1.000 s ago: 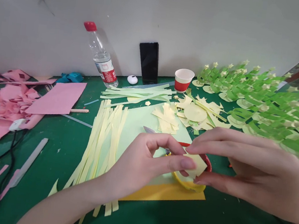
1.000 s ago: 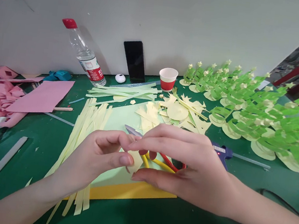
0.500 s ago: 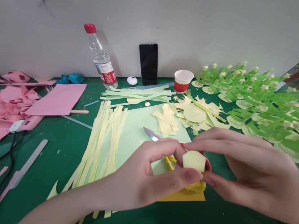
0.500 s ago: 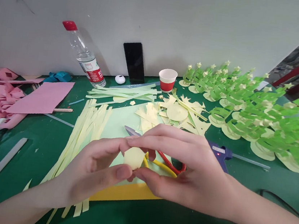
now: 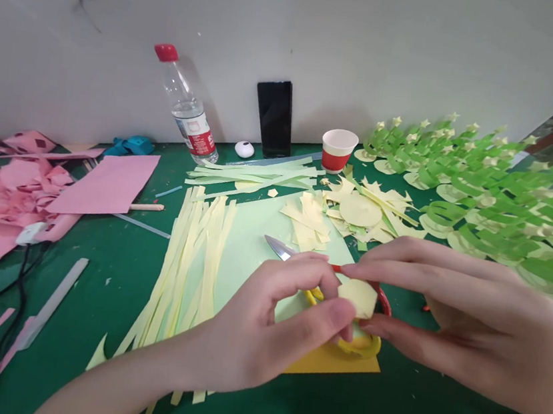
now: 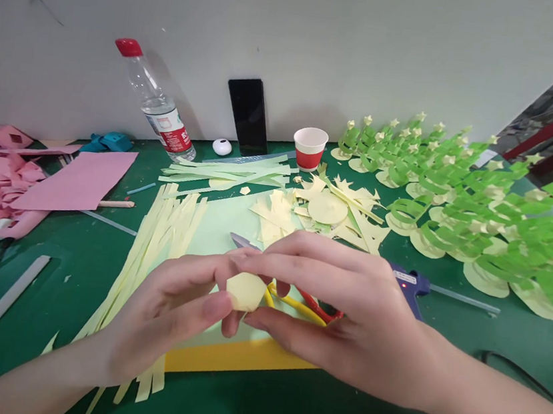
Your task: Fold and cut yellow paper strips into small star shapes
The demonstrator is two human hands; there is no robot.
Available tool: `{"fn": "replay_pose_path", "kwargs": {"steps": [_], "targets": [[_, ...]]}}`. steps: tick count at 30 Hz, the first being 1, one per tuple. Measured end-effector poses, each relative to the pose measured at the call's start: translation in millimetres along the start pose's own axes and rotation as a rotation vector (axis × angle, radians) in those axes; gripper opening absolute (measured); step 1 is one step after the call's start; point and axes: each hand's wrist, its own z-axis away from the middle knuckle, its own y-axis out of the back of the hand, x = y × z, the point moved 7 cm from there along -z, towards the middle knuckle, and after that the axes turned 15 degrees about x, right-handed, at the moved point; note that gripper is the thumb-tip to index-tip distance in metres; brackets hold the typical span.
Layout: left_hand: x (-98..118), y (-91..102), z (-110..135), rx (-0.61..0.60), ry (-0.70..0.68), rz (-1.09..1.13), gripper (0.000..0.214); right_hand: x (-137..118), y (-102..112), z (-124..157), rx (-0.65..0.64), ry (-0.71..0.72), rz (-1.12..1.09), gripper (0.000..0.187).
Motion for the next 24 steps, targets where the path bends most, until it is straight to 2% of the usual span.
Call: {"fn": "replay_pose_path", "kwargs": {"steps": [5, 10, 18, 24], "targets": [[4.0, -1.0, 1.3, 0.008, -0.074, -0.009, 0.029, 0.3, 0.7, 2.8, 0.009, -0.023, 0.034, 0.021], [1.0, -0.7, -0.6, 0.031, -0.072, -0.046, 0.03, -3.7, 1.6, 5.3, 0.024, 0.035, 0.141, 0.021], [0.4, 1.0, -2.6, 0.03, -0.049, -0.046, 0.023, -5.6, 0.1, 3.4, 0.001, 0.06, 0.108, 0.018], [1.5, 0.1, -0.2, 0.02, -0.126, -0.051, 0.022, -5.0, 1.7, 4.5, 0.005, 0.064, 0.145, 0.019]]}}
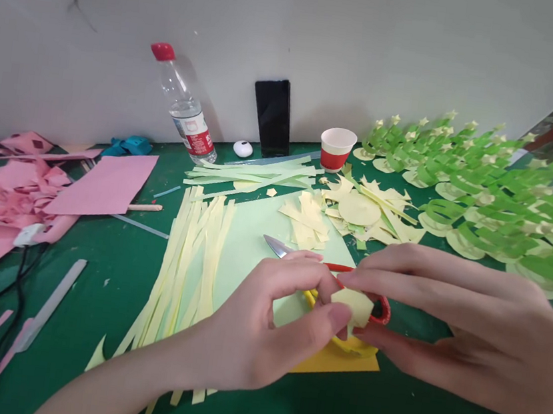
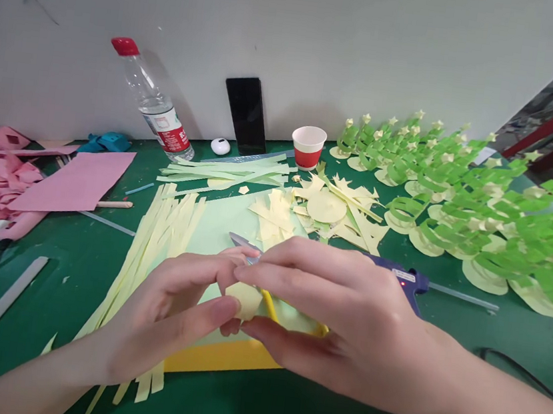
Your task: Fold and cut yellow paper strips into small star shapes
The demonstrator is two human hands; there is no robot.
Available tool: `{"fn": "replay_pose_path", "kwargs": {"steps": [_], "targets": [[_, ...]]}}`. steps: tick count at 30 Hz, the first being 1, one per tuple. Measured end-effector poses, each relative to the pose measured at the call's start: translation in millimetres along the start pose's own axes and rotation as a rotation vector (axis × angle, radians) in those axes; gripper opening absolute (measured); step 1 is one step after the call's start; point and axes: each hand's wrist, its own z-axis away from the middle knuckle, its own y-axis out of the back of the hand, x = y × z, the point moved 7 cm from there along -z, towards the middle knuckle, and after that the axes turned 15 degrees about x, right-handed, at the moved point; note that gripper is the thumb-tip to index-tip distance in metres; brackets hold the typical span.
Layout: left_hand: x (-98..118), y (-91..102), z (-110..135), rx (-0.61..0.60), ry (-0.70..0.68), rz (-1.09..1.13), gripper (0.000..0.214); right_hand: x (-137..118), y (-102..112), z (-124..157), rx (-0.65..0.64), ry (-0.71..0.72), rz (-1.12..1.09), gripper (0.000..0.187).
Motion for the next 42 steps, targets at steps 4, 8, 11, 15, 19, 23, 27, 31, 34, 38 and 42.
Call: {"fn": "replay_pose_path", "kwargs": {"steps": [4, 8, 11, 15, 19, 23, 27, 31, 34, 38, 42], "targets": [[1, -1.1, 0, -0.009, -0.052, 0.013, 0.021, 0, -1, 0, -0.022, -0.008, -0.026, 0.017], [0, -0.9, 0, 0.015, -0.046, 0.009, 0.023, 0, 1, 0, -0.015, 0.006, -0.026, 0.018], [0, -2.1, 0, 0.012, -0.042, 0.037, 0.023, 1, 2, 0, -0.002, 0.011, -0.001, 0.02], [-1, -1.9, 1, 0.024, -0.034, 0.071, 0.024, 1, 3, 1, 0.011, 0.009, 0.025, 0.021], [0, -2.5, 0, 0.013, -0.011, 0.075, 0.026, 1, 0, 1, -0.011, 0.0, 0.002, 0.022], [-2, -3.7, 1, 0.01, 0.027, 0.03, 0.026, 0, -2, -1, -0.028, 0.025, -0.022, 0.022], [-8, -2.3, 3, 0.053, 0.016, 0.046, 0.014, 1, -3, -1, -0.045, -0.004, -0.054, 0.019], [-10, 1.1, 2, 0.066, 0.023, 0.014, 0.016, 1, -4, -2, -0.072, -0.009, -0.063, 0.018], [-7, 3.4, 0, 0.07, -0.006, -0.022, 0.018, -2, -3, -6, -0.073, 0.004, -0.081, 0.019], [-7, 2.0, 0, 0.048, -0.027, -0.062, 0.018, -6, -2, -12, -0.095, 0.029, -0.092, 0.019], [-7, 0.9, -1, 0.036, 0.017, -0.009, 0.019, -3, -1, -9, -0.101, 0.006, -0.091, 0.019]]}}
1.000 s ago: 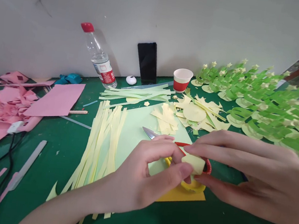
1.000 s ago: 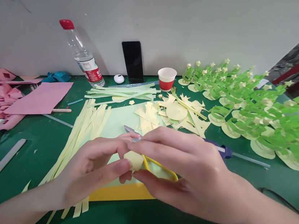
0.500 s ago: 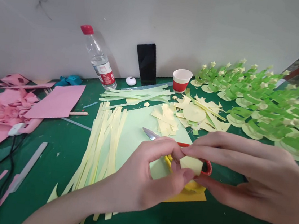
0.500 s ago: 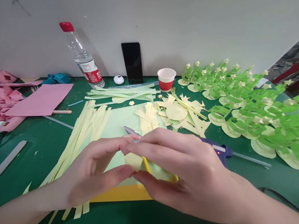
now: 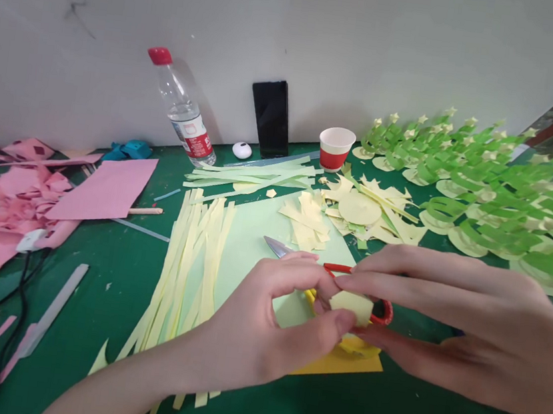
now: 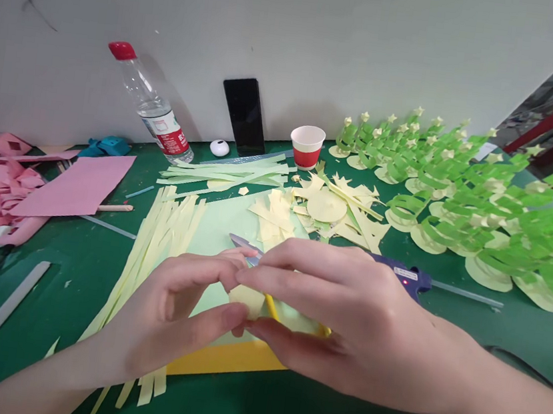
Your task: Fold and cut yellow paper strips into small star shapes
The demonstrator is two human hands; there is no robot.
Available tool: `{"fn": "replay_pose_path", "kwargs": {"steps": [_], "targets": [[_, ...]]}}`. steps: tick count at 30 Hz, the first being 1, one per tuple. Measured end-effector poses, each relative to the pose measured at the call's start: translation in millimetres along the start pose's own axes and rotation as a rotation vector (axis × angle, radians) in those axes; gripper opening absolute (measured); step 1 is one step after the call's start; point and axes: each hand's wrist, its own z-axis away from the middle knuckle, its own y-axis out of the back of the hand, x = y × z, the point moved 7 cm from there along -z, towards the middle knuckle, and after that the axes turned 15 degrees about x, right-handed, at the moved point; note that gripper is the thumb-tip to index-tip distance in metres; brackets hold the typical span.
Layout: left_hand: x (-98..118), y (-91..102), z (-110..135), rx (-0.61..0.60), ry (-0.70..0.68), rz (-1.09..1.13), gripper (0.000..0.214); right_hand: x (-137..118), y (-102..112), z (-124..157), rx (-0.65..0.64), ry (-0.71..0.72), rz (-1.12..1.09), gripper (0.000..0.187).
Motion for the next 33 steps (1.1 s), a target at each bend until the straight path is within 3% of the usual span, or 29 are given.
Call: {"fn": "replay_pose_path", "kwargs": {"steps": [5, 12, 18, 22, 25, 28, 30, 33], "targets": [[1, -2.1, -3, -0.033, 0.076, 0.082, 0.024, 6, -3, 6, 0.007, -0.038, -0.068, 0.026], [1, -4.8, -1, -0.087, 0.122, 0.163, 0.024, -5, -1, -4, -0.042, 0.034, -0.085, 0.018], [-1, -9.5, 2, -0.178, 0.228, 0.27, 0.021, 2, -6, 7, -0.088, -0.03, -0.167, 0.025], [-4, -10.6, 0, -0.172, 0.257, 0.317, 0.033, 3, -8, 9, -0.062, -0.036, -0.139, 0.022], [-4, -0.3, -5, 0.003, 0.136, 0.291, 0.035, 4, -2, 6, 0.043, -0.024, -0.048, 0.017], [9, 14.3, -4, 0.213, -0.189, 0.199, 0.013, 5, 4, 5, 0.144, -0.031, 0.039, 0.012], [17, 17.8, 0, 0.269, -0.365, 0.153, 0.019, 5, 6, 5, 0.182, -0.038, 0.077, 0.009], [23, 19.1, 4, 0.302, -0.487, 0.089, 0.017, 4, 7, 5, 0.204, -0.047, 0.096, 0.009]]}}
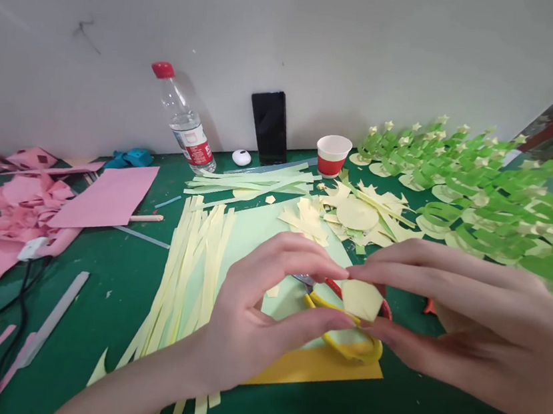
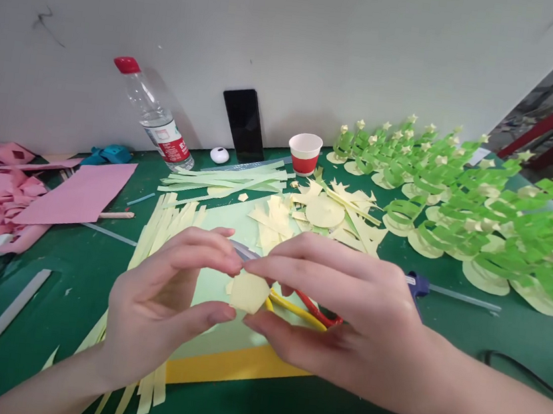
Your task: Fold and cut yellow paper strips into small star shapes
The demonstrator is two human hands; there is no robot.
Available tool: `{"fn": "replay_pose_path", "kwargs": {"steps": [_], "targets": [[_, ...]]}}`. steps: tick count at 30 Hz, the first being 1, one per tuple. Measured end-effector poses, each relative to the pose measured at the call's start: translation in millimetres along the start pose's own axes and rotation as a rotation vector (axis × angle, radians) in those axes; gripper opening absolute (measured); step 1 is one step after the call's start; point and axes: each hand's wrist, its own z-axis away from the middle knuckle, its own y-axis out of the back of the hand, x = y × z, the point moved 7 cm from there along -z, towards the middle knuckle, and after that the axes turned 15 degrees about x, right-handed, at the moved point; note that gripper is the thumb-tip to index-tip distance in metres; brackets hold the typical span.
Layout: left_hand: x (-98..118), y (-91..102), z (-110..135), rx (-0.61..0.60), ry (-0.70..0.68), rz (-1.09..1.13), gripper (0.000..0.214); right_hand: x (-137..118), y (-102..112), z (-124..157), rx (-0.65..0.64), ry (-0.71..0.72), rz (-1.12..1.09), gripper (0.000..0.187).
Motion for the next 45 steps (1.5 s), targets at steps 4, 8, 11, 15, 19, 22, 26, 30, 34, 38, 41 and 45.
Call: {"fn": "replay_pose_path", "kwargs": {"steps": [4, 8, 11, 15, 19, 22, 26, 30, 34, 38, 41, 45], "targets": [[6, 1.1, -3, 0.028, -0.048, -0.087, 0.01, -2, -1, 2, -0.023, 0.016, -0.007, 0.013], [7, 0.9, -5, 0.046, -0.036, -0.091, 0.007, -3, -1, 3, -0.027, 0.037, 0.001, 0.017], [2, 0.3, -4, 0.041, 0.041, -0.04, 0.01, -4, 0, 3, -0.023, 0.055, 0.045, 0.017], [-12, -6.2, 1, -0.087, 0.28, 0.017, 0.006, -10, 3, -2, 0.029, 0.126, 0.127, 0.018], [-15, -9.3, 2, -0.169, 0.323, -0.029, 0.015, -14, 0, -6, -0.018, 0.181, 0.154, 0.02], [-12, -9.5, 0, -0.165, 0.246, -0.082, 0.016, -16, -1, -8, -0.041, 0.217, 0.154, 0.018], [-12, -12.4, 3, -0.219, 0.236, -0.114, 0.019, -15, -2, -7, -0.067, 0.226, 0.117, 0.016], [-11, -14.2, 5, -0.258, 0.22, -0.187, 0.02, -11, -4, -3, -0.092, 0.193, 0.095, 0.015], [-10, -13.3, 4, -0.204, 0.162, -0.241, 0.02, -8, -5, -2, -0.088, 0.172, 0.104, 0.013], [-10, -10.9, 5, -0.156, 0.128, -0.241, 0.018, -7, -5, -3, -0.053, 0.158, 0.153, 0.008], [-13, -10.9, 6, -0.154, 0.168, -0.209, 0.016, -8, -5, -1, -0.034, 0.175, 0.205, 0.007], [-18, -12.6, 4, -0.163, 0.234, -0.22, 0.018, -7, -8, 2, -0.042, 0.188, 0.227, 0.006]]}}
